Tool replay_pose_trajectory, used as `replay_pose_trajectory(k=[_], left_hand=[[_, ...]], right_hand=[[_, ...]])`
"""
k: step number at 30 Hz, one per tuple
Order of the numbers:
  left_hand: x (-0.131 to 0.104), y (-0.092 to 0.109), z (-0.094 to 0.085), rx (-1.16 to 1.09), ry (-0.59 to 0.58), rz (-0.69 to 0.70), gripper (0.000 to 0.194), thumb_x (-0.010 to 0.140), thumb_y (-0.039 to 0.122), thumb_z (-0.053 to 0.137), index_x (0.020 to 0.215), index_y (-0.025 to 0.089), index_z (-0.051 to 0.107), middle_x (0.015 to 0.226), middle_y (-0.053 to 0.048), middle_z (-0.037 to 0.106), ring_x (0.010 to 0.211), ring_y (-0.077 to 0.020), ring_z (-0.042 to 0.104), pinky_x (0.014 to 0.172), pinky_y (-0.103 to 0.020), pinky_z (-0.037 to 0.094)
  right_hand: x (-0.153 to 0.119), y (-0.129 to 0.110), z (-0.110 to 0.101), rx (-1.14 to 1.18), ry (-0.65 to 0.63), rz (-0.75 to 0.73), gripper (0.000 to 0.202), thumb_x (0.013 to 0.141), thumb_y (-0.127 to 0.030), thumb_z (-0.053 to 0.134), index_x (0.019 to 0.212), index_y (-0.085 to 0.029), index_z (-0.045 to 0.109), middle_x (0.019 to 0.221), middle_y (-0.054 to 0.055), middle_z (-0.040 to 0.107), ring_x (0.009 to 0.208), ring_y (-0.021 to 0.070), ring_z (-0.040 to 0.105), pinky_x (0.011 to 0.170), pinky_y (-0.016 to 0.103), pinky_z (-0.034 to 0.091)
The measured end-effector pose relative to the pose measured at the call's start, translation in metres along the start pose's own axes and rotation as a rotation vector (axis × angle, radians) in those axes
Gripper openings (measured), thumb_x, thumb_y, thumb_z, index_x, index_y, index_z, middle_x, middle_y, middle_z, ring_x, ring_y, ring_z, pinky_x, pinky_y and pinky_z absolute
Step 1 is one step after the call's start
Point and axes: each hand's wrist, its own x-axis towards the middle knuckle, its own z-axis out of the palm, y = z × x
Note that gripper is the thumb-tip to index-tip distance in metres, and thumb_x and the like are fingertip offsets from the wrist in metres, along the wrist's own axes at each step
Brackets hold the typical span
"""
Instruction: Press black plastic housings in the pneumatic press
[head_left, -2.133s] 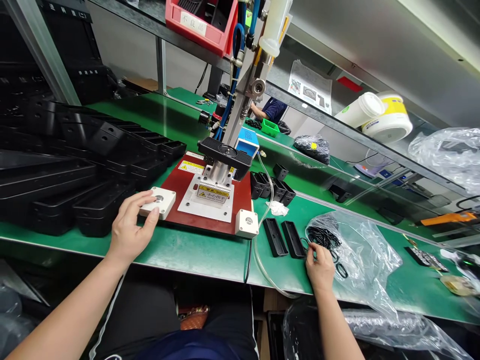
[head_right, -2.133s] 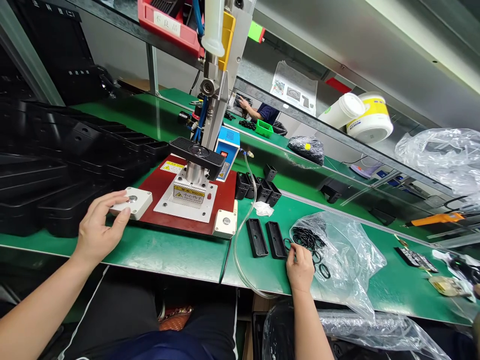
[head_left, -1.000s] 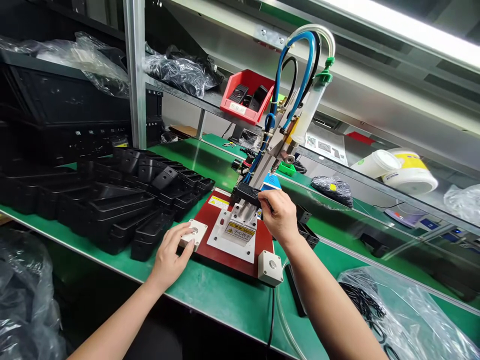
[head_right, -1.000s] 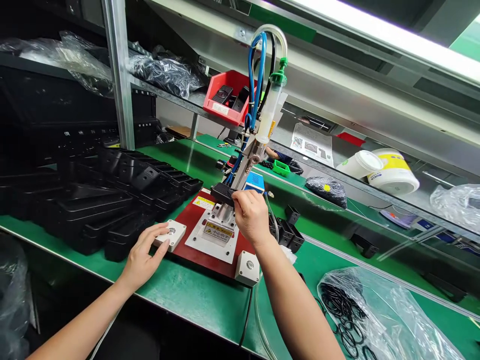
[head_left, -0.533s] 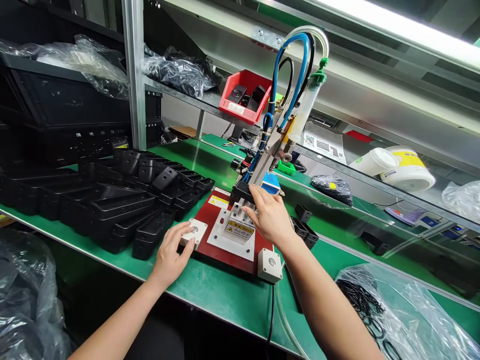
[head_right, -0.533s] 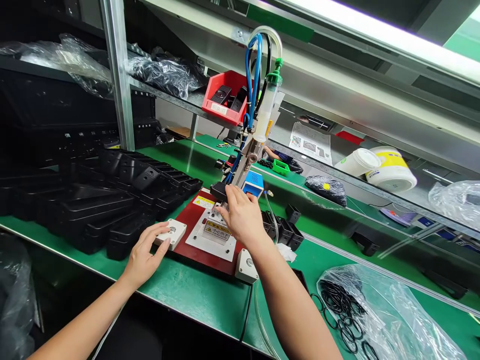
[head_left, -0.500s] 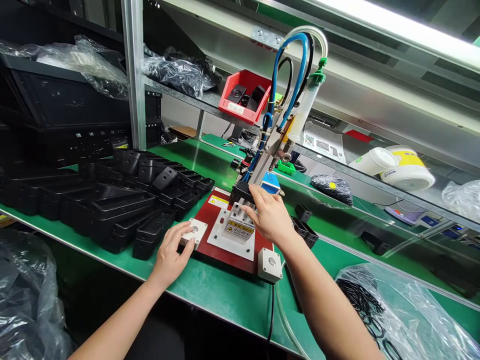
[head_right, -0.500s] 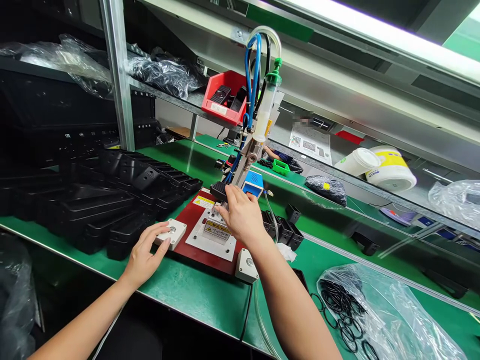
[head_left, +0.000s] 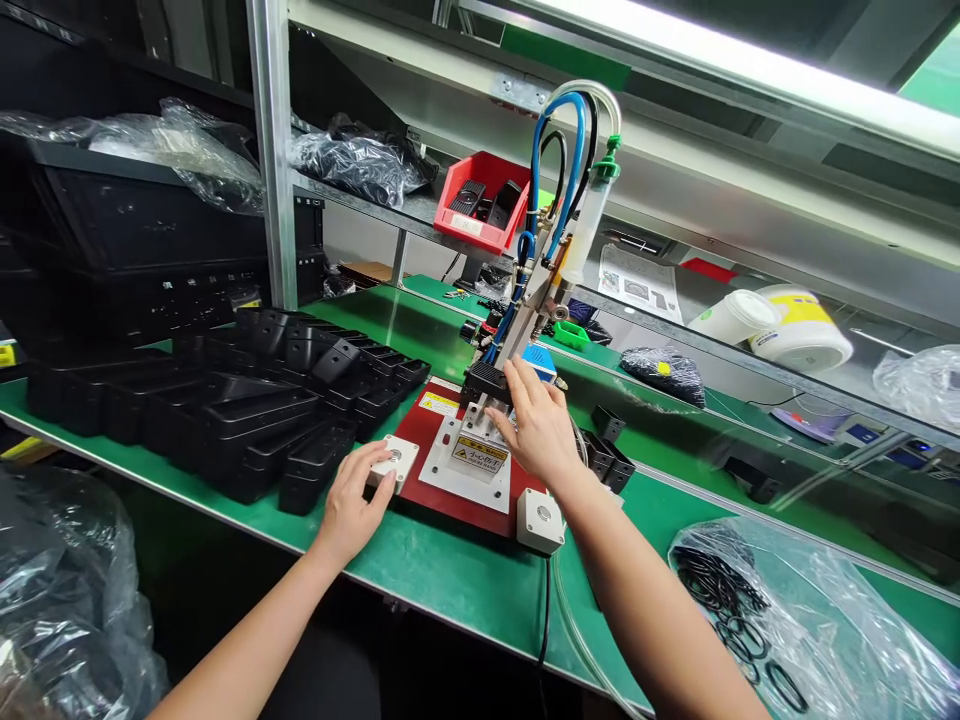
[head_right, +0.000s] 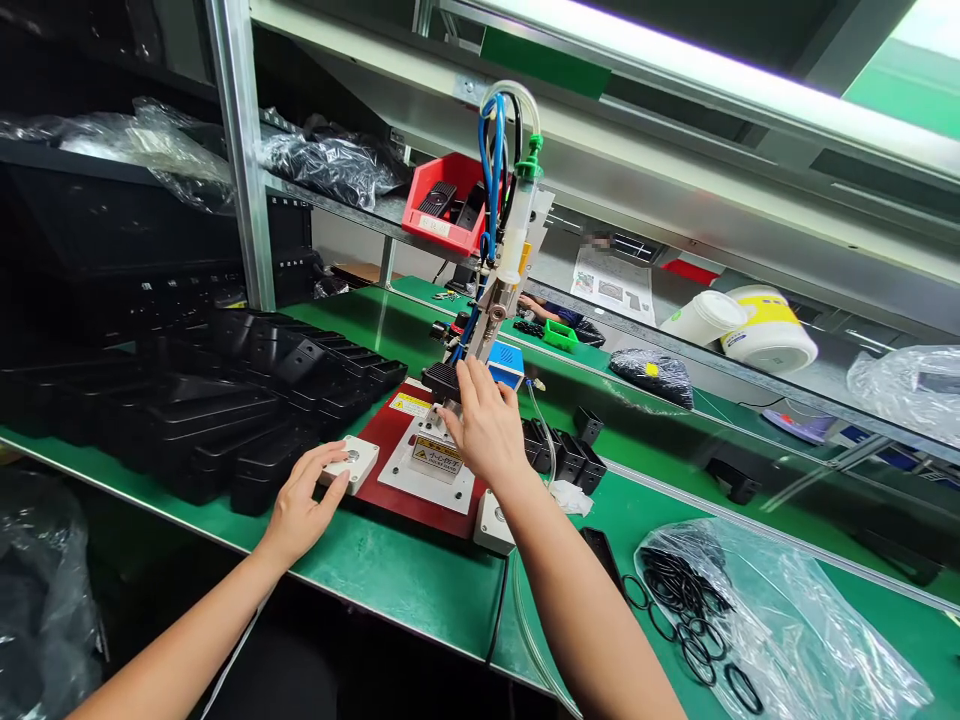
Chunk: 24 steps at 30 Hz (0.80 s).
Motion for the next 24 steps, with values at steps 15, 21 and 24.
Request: replay_pose_trajectory(k=[15,21,24], left_hand=[[0.001,0.003,-0.004,0.074,-0.033,0.077,0.025,0.092,0.025,0.05,0.116,0.02,0.057,0.122,-0.01,0.06,0.116,-0.0238,0.057,0.099,-0.043,0.048],[0.001,0.005,-0.005,0.087,-0.042,0.075,0.028,0.092,0.024,0.05,0.119,0.019,0.056,0.124,-0.012,0.058,0.115,-0.0253,0.056,0.099,-0.044,0.048],[0.001,0.006,-0.004,0.105,-0.04,0.079,0.028,0.092,0.024,0.049,0.119,0.02,0.056,0.125,-0.012,0.057,0.116,-0.0263,0.056,0.1,-0.045,0.047]], right_hand=[[-0.14,-0.03,0.037,0.235,0.321,0.118,0.035,0.092,-0.015,0.052,0.127,-0.02,0.053,0.128,0.014,0.06,0.123,0.0287,0.054,0.093,0.046,0.045],[-0.192,-0.035,0.057,0.275,0.28,0.245,0.038,0.091,-0.013,0.051,0.129,-0.019,0.05,0.125,0.013,0.062,0.117,0.0275,0.058,0.089,0.045,0.048],[-0.191,-0.035,0.062,0.275,0.341,0.307,0.04,0.091,-0.014,0.052,0.13,-0.019,0.049,0.124,0.014,0.062,0.114,0.0279,0.059,0.088,0.044,0.048]])
